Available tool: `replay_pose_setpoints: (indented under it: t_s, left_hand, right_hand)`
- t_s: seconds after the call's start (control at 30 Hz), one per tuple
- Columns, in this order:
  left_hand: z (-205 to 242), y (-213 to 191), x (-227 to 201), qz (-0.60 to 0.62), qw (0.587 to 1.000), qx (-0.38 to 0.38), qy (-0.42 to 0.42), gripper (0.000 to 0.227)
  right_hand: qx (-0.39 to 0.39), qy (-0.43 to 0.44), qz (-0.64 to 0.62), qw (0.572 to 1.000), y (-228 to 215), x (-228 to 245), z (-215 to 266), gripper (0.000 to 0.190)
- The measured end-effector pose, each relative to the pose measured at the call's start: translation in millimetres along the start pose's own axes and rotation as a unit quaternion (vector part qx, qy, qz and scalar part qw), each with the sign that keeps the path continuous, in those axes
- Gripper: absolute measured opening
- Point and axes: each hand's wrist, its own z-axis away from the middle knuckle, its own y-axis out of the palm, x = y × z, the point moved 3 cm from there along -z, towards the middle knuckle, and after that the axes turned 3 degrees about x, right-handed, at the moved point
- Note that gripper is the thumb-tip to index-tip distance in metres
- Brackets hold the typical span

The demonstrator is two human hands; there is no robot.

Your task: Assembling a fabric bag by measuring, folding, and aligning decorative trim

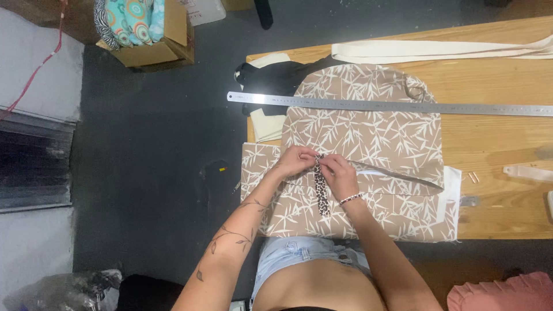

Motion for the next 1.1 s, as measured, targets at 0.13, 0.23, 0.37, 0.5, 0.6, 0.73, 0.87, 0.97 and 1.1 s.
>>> replay_pose_setpoints:
  t_s: [0.13,0.23,0.37,0.5,0.6,0.73,0.87,0.97,1.1]
  left_hand:
    - [-4,-5,7,0.028,1.0,0.006,0.001,0.041]
    - [0,-2,-4,0.024,1.0,0.0,-0.007,0.047]
    - [-16,2,18,0.033,0.999,-0.008,0.006,0.042]
    - [-12,2,14,0.016,0.999,-0.02,0.026,0.038]
    - [-2,5,3,-0.007,0.999,-0.027,0.037,0.035]
    - [2,8,0,-0.032,0.998,-0.036,0.049,0.035]
    - [11,14,-6,-0.043,0.996,-0.063,0.049,0.036]
    - [10,17,3,-0.107,0.988,-0.106,0.039,0.032]
    - [11,22,7,-0.184,0.965,-0.185,0.019,0.021]
  right_hand:
    - [0.009,-0.062,0.038,0.997,7,-11,2,0.014]
    - [0.02,-0.056,0.028,0.998,-1,-2,2,0.017]
    - [-0.002,-0.019,-0.033,0.999,-6,-4,3,0.011]
    - [-0.003,0.085,-0.032,0.996,-15,1,0,0.031]
    - [0.059,0.11,-0.004,0.992,-15,-6,-4,0.037]
    - [0.133,0.127,0.013,0.983,-5,-19,-4,0.02]
    - [0.162,0.222,-0.127,0.953,-26,10,-11,0.018]
    - [0.175,0.243,-0.175,0.938,-23,0,-15,0.018]
    - [0.192,0.254,-0.15,0.936,-27,8,-22,0.02]
